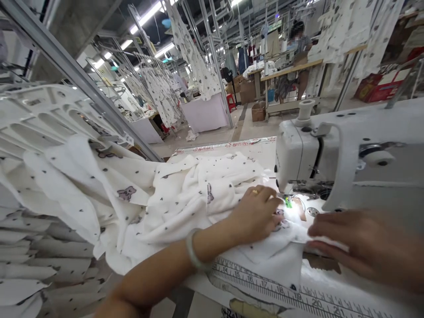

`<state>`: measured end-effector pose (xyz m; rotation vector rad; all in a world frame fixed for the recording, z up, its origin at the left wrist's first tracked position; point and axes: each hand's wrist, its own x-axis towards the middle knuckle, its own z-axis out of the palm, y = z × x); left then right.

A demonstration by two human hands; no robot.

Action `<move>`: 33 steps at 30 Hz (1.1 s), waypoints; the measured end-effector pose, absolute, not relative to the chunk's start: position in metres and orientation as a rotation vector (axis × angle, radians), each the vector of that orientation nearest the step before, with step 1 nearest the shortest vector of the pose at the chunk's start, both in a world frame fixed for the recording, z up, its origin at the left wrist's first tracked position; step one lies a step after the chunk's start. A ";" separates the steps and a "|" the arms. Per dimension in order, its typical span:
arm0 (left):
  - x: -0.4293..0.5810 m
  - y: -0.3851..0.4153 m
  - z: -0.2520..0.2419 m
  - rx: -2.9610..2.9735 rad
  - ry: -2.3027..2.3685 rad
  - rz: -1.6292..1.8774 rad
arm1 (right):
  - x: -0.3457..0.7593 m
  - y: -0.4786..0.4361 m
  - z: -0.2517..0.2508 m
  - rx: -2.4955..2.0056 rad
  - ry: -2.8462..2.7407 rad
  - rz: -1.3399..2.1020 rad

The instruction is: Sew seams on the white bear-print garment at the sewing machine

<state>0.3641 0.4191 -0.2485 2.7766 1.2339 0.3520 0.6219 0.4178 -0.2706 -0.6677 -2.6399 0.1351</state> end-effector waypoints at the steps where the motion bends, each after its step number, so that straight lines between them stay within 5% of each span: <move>1: 0.356 0.410 -0.248 2.858 1.115 0.347 | 0.615 0.408 -0.268 -0.549 -2.684 0.183; 9: 0.335 0.386 -0.258 2.631 1.135 0.531 | 0.572 0.378 -0.307 -0.227 -2.498 -0.177; 17: 0.369 0.408 -0.217 2.079 1.420 0.533 | 0.597 0.373 -0.262 -0.199 -2.581 0.694; 26: 0.377 0.406 -0.232 2.038 1.449 0.522 | 0.591 0.392 -0.288 -0.473 -2.640 0.075; 33: 0.373 0.397 -0.252 2.718 1.043 0.326 | 0.588 0.380 -0.278 -0.327 -2.866 0.503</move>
